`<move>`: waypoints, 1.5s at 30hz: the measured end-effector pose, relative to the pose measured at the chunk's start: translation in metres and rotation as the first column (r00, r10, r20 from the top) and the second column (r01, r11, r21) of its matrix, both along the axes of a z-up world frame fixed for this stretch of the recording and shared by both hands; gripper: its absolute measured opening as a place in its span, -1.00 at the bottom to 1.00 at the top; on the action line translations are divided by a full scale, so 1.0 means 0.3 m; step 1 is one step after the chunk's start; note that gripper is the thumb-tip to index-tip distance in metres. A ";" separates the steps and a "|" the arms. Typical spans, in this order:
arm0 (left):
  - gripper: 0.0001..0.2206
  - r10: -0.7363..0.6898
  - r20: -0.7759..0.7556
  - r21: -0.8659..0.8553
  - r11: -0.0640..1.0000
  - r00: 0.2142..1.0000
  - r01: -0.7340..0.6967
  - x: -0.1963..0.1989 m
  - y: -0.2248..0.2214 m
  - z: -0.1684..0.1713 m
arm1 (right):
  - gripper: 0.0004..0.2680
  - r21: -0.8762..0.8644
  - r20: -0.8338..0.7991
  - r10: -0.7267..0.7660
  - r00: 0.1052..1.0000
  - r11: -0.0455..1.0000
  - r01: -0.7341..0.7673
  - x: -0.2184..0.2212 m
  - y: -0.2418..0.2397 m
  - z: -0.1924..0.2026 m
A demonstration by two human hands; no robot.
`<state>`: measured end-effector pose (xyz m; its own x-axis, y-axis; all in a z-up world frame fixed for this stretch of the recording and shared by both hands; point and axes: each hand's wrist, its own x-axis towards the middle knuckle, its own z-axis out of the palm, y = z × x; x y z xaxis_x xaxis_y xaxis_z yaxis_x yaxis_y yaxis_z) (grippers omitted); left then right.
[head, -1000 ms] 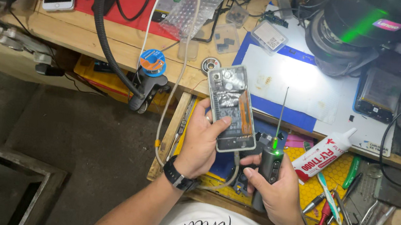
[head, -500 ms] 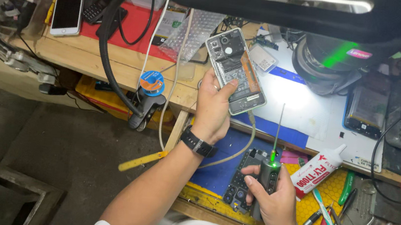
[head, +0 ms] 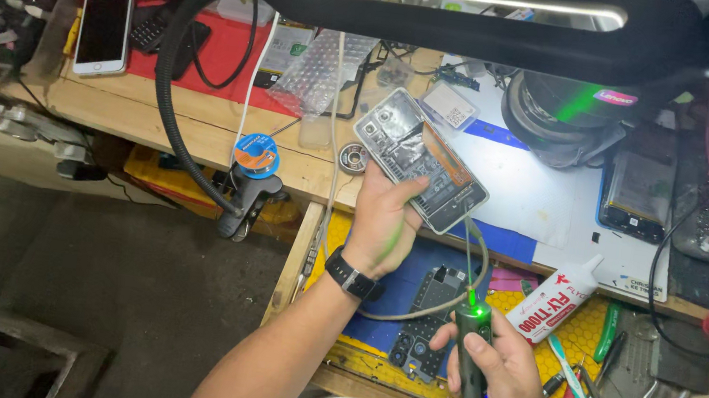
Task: The person manipulates the internal components of a disassembled mobile phone, using a small pry tool to lift sections and a handheld screwdriver to work on internal parts while the device is connected to a power cable.
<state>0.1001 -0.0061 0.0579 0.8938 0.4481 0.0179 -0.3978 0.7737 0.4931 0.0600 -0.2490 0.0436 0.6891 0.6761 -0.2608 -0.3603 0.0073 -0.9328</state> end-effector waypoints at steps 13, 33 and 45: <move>-0.49 -0.299 0.243 -0.206 0.914 0.923 0.350 0.016 0.014 -0.038 | -0.63 -0.136 -0.225 0.106 0.969 0.981 -0.139 -0.046 -0.091 -0.063; -0.21 -0.357 0.393 -0.283 0.829 0.847 0.482 0.018 0.068 -0.152 | -0.65 -0.308 -0.189 0.012 0.982 0.949 -0.071 -0.110 -0.031 -0.105; -0.19 -0.358 0.378 -0.289 0.830 0.854 0.476 0.013 0.068 -0.142 | -0.64 -0.442 -0.128 -0.021 0.992 0.896 -0.039 -0.120 -0.009 -0.130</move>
<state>0.1040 0.0143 0.0153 0.9727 0.0600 0.2241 -0.0751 0.9954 0.0593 0.0240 -0.2518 0.0046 0.6250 0.4759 -0.6188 -0.4728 -0.4000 -0.7852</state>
